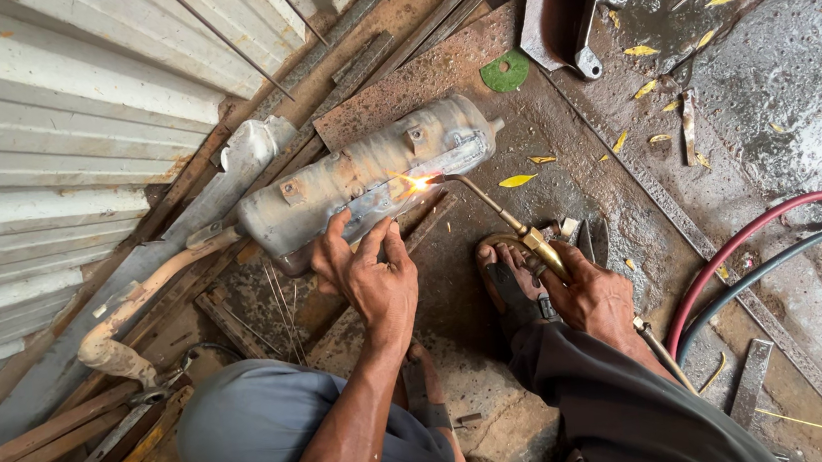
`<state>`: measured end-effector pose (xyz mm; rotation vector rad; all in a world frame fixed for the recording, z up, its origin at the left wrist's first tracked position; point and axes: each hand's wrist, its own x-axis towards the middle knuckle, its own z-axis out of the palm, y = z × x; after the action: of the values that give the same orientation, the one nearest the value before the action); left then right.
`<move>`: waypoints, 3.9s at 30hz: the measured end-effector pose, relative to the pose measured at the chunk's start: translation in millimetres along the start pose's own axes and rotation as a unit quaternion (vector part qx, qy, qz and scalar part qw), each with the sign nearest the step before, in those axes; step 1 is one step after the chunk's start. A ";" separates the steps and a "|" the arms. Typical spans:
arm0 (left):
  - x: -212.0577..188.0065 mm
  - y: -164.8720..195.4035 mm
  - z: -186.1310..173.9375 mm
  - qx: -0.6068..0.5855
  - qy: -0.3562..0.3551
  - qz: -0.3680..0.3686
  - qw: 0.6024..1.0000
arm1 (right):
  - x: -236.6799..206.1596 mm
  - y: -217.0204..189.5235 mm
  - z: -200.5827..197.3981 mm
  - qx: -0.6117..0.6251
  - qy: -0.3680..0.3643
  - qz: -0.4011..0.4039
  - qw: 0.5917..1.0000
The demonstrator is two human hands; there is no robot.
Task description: The person sits on the workshop floor and brazes a rusty cylindrical metal tank using an oxy-fuel torch held in one hand and a filler rod in the other. They run weld beads along the tank seam, reposition the rod and torch repeatedly, briefly pause and look away, then resume welding along the seam.
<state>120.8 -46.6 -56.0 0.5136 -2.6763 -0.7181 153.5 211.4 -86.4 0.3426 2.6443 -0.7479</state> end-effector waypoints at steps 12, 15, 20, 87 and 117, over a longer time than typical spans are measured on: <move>0.3 1.6 0.5 -0.002 0.005 -0.008 1.000 | -2.4 -2.8 -1.0 0.017 0.015 -0.021 1.000; 0.8 1.7 0.8 -0.001 0.007 -0.009 1.000 | -2.5 -2.3 -0.8 0.021 0.019 -0.030 0.999; 1.0 2.2 0.5 -0.002 0.004 -0.009 1.000 | -4.0 -1.6 0.0 0.027 0.033 -0.044 0.998; 5.2 -0.5 4.5 -0.051 0.007 0.026 0.998 | -1.1 -2.8 2.3 0.025 -0.003 -0.019 0.999; 7.1 1.2 4.0 -0.065 0.015 0.041 0.997 | 0.5 -0.3 2.1 0.019 -0.007 -0.045 0.999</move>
<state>112.6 -46.9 -57.2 0.3755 -2.5851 -0.8464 153.5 210.1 -88.1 0.2297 2.6492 -0.8265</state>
